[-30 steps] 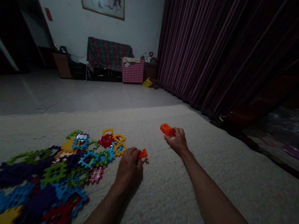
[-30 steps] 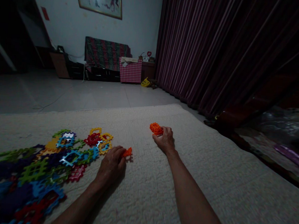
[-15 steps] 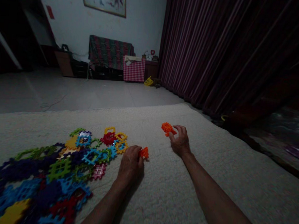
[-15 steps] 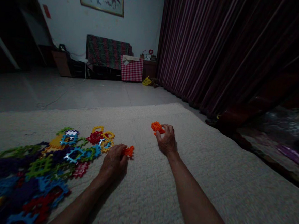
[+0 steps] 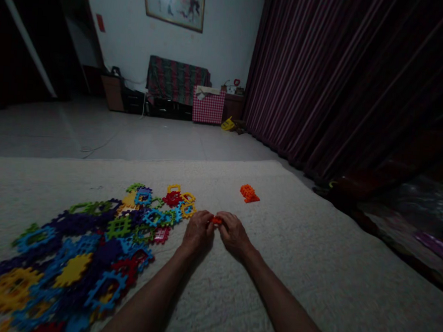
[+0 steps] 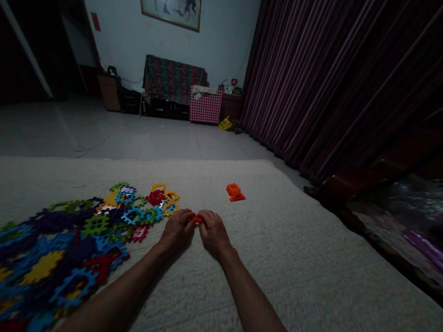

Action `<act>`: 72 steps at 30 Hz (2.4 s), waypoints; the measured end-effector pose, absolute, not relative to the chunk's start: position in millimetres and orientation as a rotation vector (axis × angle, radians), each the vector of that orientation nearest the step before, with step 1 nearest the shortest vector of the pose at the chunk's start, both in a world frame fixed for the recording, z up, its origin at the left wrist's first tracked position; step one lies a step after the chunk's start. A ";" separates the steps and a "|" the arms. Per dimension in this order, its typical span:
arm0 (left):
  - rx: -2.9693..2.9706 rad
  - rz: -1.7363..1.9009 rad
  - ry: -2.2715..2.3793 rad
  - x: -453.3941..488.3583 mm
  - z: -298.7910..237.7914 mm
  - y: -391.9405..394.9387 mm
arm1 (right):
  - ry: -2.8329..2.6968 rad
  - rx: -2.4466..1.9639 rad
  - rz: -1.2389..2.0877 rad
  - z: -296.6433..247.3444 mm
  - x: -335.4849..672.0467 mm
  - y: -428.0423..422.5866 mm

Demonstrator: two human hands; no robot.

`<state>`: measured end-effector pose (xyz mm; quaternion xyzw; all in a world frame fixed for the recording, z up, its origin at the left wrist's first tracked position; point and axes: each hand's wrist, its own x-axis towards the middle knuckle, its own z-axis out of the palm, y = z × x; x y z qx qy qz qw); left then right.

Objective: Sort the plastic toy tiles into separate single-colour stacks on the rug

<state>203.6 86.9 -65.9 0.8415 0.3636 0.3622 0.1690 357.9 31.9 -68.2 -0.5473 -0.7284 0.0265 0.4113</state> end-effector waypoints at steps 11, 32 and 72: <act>2.667 0.587 1.213 225.2 -48.4 74.4 | -1.589 -1.513 -0.016 -71.4 367.5 37.8; 2.369 0.879 1.142 218.9 -56.7 87.0 | -1.603 -1.636 -0.052 -69.9 365.7 31.0; 2.381 0.945 1.035 219.1 -63.4 88.5 | -1.107 -1.785 -0.246 -66.4 480.7 86.3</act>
